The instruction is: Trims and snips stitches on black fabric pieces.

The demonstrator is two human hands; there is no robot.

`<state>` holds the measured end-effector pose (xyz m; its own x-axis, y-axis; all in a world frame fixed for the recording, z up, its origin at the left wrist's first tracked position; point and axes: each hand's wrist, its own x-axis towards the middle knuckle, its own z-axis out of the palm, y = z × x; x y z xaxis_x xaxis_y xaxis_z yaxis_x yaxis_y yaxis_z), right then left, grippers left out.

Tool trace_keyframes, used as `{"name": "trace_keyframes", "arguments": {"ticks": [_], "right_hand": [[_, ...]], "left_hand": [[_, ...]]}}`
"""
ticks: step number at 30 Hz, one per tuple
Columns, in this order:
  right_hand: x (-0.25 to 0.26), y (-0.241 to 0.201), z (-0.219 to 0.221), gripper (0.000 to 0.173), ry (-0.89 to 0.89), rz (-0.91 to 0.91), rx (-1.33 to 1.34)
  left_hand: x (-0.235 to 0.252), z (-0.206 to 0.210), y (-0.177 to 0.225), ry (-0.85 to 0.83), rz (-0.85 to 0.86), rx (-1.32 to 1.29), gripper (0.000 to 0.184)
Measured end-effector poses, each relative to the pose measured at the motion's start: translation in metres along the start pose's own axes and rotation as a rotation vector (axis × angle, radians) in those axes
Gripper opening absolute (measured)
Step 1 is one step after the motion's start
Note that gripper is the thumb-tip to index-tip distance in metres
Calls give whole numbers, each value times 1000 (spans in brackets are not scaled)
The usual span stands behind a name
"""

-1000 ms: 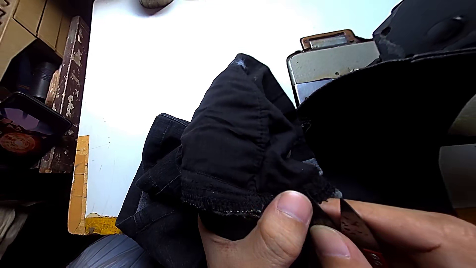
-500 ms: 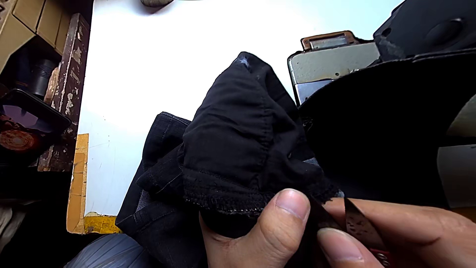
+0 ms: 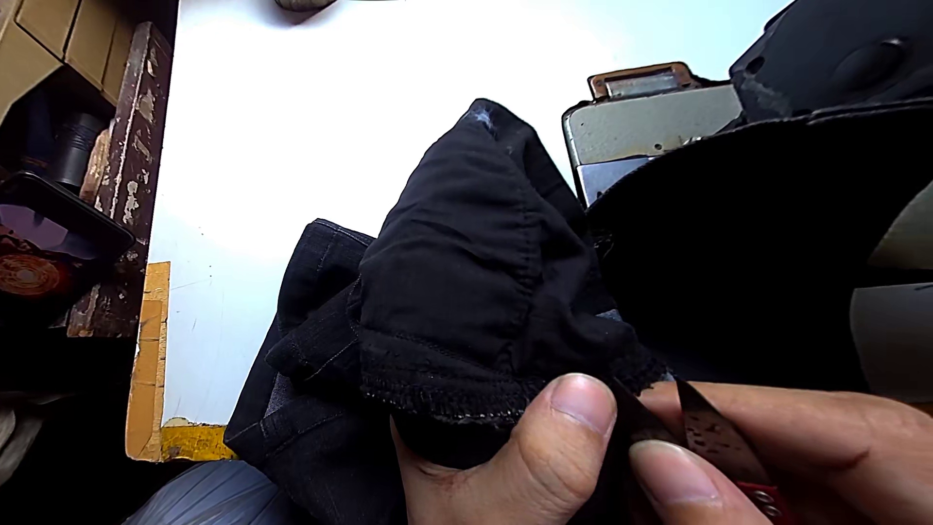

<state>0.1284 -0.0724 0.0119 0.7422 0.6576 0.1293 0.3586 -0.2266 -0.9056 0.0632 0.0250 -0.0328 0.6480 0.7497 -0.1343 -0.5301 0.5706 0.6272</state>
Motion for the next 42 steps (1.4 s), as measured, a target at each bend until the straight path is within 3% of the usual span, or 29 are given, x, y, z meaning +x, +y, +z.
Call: {"name": "trace_keyframes", "arguments": {"ticks": [17, 25, 42], "right_hand": [[-3, 11, 9, 14, 83, -114, 6], [-1, 18, 13, 14, 107, -245, -130], [-1, 12, 5, 13, 34, -89, 35]], "left_hand": [[1, 3, 3, -11, -18, -18, 16], [1, 3, 5, 5, -39, -27, 15], [-4, -1, -5, -37, 23, -16, 11]]}}
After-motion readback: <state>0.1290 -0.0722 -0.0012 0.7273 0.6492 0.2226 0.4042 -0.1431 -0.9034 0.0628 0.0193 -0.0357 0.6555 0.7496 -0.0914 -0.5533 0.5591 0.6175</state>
